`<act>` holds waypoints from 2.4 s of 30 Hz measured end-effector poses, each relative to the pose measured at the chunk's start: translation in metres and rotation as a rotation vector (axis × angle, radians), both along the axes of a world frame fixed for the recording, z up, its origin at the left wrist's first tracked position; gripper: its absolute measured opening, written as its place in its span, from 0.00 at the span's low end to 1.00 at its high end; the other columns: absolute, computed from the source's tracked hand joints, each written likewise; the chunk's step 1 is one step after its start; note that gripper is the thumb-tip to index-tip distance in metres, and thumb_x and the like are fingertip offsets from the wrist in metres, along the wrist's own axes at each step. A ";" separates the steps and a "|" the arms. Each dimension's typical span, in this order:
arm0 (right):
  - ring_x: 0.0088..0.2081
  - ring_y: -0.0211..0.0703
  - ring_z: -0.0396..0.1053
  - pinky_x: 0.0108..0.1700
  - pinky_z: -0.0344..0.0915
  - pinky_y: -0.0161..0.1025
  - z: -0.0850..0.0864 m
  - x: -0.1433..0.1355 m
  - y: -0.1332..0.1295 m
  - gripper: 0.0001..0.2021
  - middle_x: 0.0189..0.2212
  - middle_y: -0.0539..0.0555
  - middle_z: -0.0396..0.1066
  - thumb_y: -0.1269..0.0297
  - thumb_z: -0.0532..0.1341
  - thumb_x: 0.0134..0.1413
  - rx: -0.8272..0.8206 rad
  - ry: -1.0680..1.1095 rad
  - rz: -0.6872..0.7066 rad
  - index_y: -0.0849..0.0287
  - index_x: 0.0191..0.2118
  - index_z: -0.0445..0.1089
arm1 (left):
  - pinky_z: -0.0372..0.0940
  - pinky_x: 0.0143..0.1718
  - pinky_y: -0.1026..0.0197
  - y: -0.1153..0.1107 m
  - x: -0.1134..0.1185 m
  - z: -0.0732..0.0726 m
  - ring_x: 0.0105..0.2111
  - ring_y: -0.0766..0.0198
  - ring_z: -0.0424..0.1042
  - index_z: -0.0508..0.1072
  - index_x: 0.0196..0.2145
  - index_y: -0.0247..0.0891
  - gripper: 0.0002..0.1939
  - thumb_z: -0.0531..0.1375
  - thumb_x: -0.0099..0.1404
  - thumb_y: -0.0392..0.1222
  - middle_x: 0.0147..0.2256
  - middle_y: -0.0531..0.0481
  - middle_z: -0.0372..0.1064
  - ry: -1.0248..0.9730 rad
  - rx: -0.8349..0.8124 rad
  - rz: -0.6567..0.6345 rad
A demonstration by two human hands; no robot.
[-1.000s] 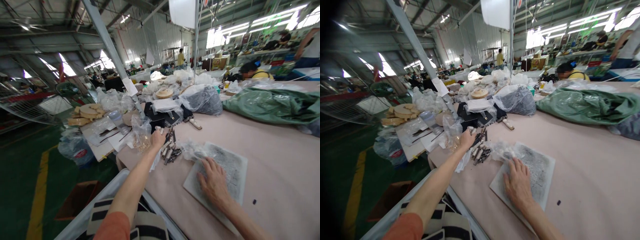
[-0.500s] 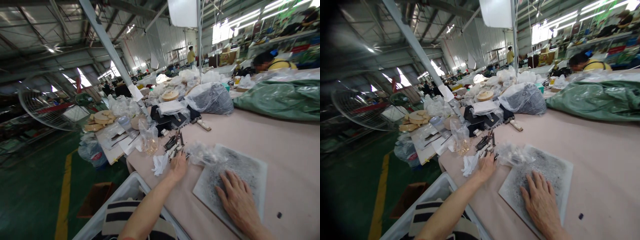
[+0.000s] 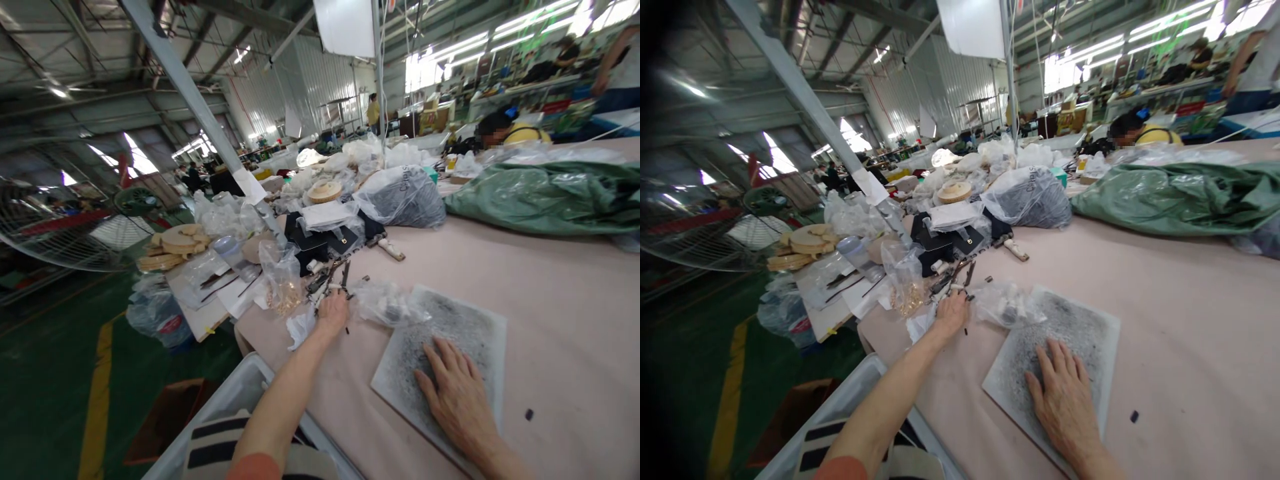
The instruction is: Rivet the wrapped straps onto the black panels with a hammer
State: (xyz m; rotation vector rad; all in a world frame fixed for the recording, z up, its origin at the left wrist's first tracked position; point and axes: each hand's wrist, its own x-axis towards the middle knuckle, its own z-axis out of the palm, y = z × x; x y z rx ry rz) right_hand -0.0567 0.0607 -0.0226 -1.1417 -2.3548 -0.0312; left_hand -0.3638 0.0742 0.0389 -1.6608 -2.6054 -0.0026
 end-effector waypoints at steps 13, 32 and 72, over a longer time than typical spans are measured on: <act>0.66 0.61 0.54 0.65 0.53 0.60 0.016 -0.002 -0.003 0.21 0.63 0.65 0.61 0.57 0.53 0.65 -0.097 -0.015 -0.022 0.62 0.58 0.67 | 0.65 0.47 0.57 0.025 -0.005 0.025 0.49 0.53 0.74 0.76 0.47 0.36 0.17 0.51 0.70 0.42 0.47 0.37 0.76 -0.160 0.073 0.195; 0.67 0.61 0.51 0.68 0.46 0.61 0.039 -0.001 0.002 0.22 0.64 0.65 0.60 0.60 0.59 0.61 -0.356 0.120 0.028 0.62 0.58 0.67 | 0.65 0.40 0.57 -0.027 0.030 -0.002 0.44 0.48 0.77 0.78 0.38 0.32 0.12 0.56 0.63 0.38 0.41 0.34 0.78 -0.277 -0.069 0.257; 0.36 0.42 0.66 0.35 0.52 0.37 0.033 0.135 0.036 0.08 0.38 0.59 0.70 0.72 0.55 0.55 -0.671 -0.131 -0.172 0.62 0.37 0.72 | 0.67 0.42 0.63 -0.057 0.071 0.001 0.40 0.60 0.76 0.73 0.41 0.33 0.10 0.55 0.63 0.32 0.39 0.42 0.78 -0.388 0.379 0.065</act>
